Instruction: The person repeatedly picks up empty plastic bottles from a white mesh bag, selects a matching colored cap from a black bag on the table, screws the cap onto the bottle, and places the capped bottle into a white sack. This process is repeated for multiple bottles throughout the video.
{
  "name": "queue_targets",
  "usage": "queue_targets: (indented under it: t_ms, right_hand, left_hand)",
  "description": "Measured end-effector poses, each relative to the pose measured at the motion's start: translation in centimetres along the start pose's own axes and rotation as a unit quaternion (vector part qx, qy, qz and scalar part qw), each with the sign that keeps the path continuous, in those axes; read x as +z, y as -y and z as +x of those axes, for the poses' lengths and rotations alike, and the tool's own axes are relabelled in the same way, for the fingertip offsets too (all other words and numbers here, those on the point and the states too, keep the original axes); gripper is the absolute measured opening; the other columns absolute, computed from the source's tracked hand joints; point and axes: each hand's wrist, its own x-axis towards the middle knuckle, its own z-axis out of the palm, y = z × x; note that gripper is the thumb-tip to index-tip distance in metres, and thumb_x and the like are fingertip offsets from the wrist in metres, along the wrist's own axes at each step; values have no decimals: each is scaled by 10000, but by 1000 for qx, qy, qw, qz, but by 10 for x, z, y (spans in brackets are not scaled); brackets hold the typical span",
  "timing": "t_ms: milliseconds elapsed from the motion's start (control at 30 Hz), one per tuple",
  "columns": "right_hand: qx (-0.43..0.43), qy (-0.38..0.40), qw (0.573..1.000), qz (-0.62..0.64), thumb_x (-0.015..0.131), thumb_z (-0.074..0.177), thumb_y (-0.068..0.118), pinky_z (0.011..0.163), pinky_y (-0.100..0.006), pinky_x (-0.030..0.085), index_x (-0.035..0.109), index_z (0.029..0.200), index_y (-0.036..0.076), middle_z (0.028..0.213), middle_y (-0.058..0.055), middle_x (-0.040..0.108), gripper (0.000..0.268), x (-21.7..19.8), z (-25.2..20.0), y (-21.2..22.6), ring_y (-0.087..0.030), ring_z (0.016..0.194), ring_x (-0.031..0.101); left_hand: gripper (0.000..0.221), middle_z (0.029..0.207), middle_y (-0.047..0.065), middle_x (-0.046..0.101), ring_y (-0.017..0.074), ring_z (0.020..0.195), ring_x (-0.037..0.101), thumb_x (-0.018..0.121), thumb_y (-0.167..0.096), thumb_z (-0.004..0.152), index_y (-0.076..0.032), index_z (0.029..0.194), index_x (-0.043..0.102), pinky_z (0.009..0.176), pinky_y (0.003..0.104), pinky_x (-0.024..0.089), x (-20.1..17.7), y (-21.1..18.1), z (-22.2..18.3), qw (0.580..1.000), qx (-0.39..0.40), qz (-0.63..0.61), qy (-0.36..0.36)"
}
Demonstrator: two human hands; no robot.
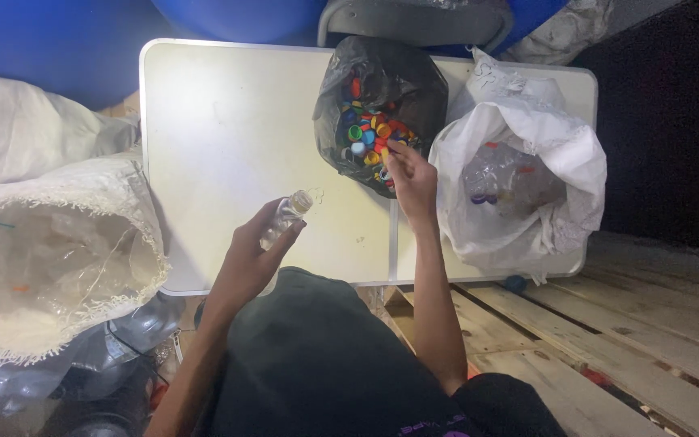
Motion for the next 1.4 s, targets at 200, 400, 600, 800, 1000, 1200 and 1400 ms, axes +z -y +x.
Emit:
queue_targets:
  t_ms: [200,400,600,800,1000,1200,1400]
  right_hand:
    - [-59,227,969,75,610,1034,53,1069,-271,505,607,1381,-32,1298,-99,692,358,43,-79,90,-133,1216,643]
    - [-174,205,957,-108,586,1048,-3,1054,-310,544,657,1345,-13,1295,-127,712,306,63,-102,121,-198,1223,698]
    - [-259,209,924,-186,573,1029,-26,1057,-354,509,587,1418,-19,1362,-188,644,389,67,-113,146,-288,1264,658]
    - [-232,257,911,-223,695,939,-41,916,-287,584,658,1399,88,1206,-127,678,480,58,-111,134,-194,1087,709]
    - [-252,242,913,-211,758,888,-14,859,-309,593,700,1241,51,1109,-97,732,363,62,-114,149,-187,1010,741]
    - [-286,208,891,-284,643,999,48,755,-374,551,648,1022,-45,925,-155,674,96,69,-122,149,-239,870,699]
    - [-178,163,913,-328,479,1117,152,592,-444,441,620,780,-52,615,-155,560,418,65,-121,121,-299,570,592]
  left_hand:
    - [490,930,158,764,240,758,722,644,-325,972,-52,1374,583,699,389,556,-3,-49,-2,996,-40,77,16]
    - [530,970,187,750,307,720,692,656,-370,965,-70,1396,579,714,447,539,-5,-46,-11,990,-10,144,-6]
    - [566,1014,211,744,354,833,717,664,-397,952,-75,1408,569,793,461,543,-3,-47,-16,987,-40,157,-17]
    - [578,1025,195,749,354,931,723,687,-415,927,-92,1395,585,828,474,542,-13,-44,-29,980,-29,195,19]
    - [572,1027,167,747,325,906,723,692,-416,919,-99,1384,590,822,448,545,-18,-54,-35,979,1,205,10]
    - [505,1038,125,699,273,875,669,731,-273,899,-5,1307,598,744,418,493,-11,-49,-38,907,178,376,-65]
    - [526,1072,72,666,177,864,602,741,-161,858,-13,1338,582,706,346,440,-12,-42,-40,799,295,518,-72]
